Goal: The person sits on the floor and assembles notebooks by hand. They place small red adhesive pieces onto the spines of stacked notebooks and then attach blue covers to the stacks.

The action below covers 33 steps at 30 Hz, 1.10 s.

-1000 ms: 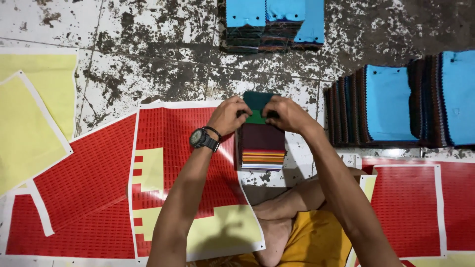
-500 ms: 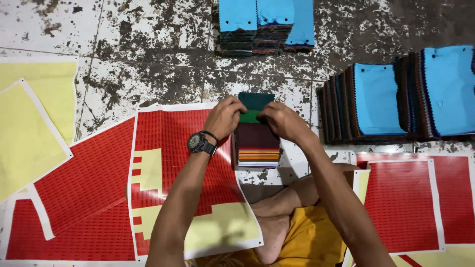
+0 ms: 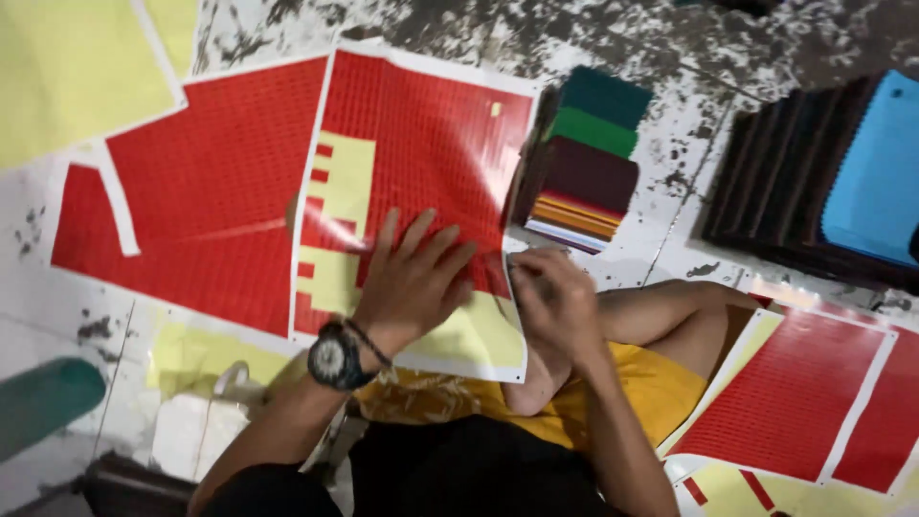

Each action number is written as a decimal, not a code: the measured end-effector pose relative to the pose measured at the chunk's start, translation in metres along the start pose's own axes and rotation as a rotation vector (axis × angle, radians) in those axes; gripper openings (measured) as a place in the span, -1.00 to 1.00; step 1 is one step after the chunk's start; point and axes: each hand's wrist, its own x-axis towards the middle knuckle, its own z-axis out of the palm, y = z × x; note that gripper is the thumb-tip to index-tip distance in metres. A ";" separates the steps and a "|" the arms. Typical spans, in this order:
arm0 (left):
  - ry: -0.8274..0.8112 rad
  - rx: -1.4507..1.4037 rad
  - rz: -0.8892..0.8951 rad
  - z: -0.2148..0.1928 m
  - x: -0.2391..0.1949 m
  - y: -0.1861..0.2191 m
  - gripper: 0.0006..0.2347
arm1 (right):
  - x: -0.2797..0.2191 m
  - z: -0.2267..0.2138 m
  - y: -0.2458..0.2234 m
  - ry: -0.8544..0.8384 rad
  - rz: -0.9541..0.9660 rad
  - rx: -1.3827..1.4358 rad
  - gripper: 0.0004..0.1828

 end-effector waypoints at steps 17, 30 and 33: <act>-0.157 -0.024 -0.148 -0.022 -0.049 -0.089 -0.33 | 0.011 0.102 -0.051 -0.102 -0.037 -0.003 -0.53; -0.008 -0.045 -0.179 -0.009 -0.050 -0.082 -0.41 | 0.018 0.128 -0.030 0.078 0.022 0.135 -0.69; 0.141 0.035 -0.199 -0.003 -0.050 -0.058 -0.53 | 0.014 0.130 -0.020 0.083 0.068 0.191 -0.74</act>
